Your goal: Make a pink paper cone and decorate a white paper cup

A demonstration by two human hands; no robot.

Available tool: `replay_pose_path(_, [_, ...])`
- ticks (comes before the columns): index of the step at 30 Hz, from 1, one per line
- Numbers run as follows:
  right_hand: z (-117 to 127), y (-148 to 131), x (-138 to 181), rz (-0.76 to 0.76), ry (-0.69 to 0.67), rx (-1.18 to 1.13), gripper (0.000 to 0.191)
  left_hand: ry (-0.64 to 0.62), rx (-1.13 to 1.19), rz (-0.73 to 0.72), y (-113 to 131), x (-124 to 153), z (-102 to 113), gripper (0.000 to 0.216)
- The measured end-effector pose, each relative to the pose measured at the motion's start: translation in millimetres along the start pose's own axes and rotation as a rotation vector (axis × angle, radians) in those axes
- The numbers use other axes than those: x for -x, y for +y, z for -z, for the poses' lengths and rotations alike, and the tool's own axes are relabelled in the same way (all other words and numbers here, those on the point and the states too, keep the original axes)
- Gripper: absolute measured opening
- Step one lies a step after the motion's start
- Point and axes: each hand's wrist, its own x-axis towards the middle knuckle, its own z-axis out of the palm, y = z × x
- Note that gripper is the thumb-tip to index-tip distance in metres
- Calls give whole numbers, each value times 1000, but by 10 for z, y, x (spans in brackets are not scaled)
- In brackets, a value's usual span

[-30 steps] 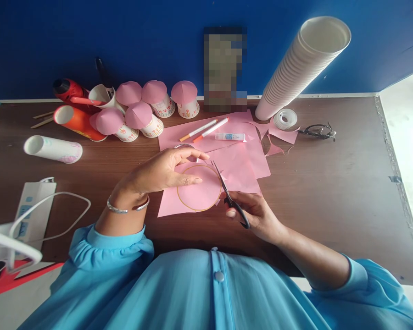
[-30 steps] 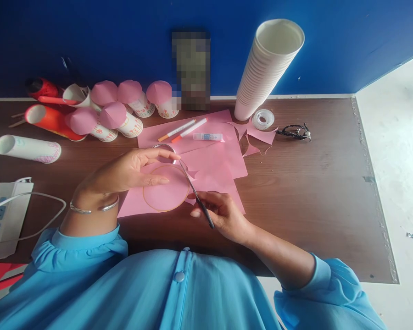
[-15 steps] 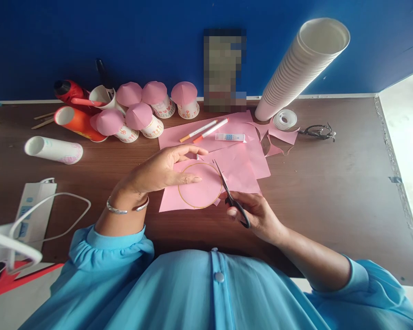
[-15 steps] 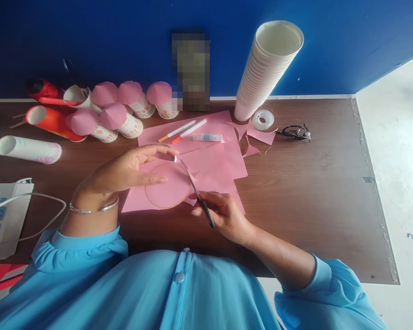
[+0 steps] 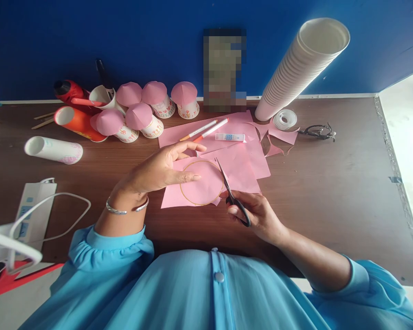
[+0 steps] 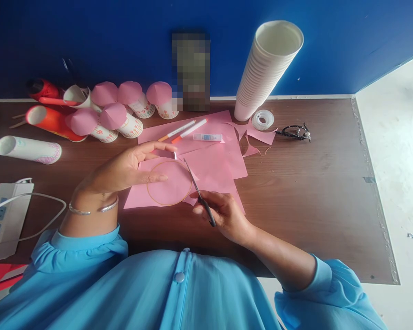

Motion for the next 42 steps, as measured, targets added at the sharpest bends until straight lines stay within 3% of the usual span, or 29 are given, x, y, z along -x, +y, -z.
replay_pose_path(19, [-7, -37, -20, 55, 3, 29, 37, 91, 7, -76, -38, -3, 17, 51])
replay_pose_path(32, [-1, -12, -11, 71, -7, 21, 25, 133, 55, -78, -48, -4, 3, 54])
replay_pose_path(42, [-21, -42, 1, 76, 26, 4, 33, 384, 325, 28, 35, 8, -131, 51])
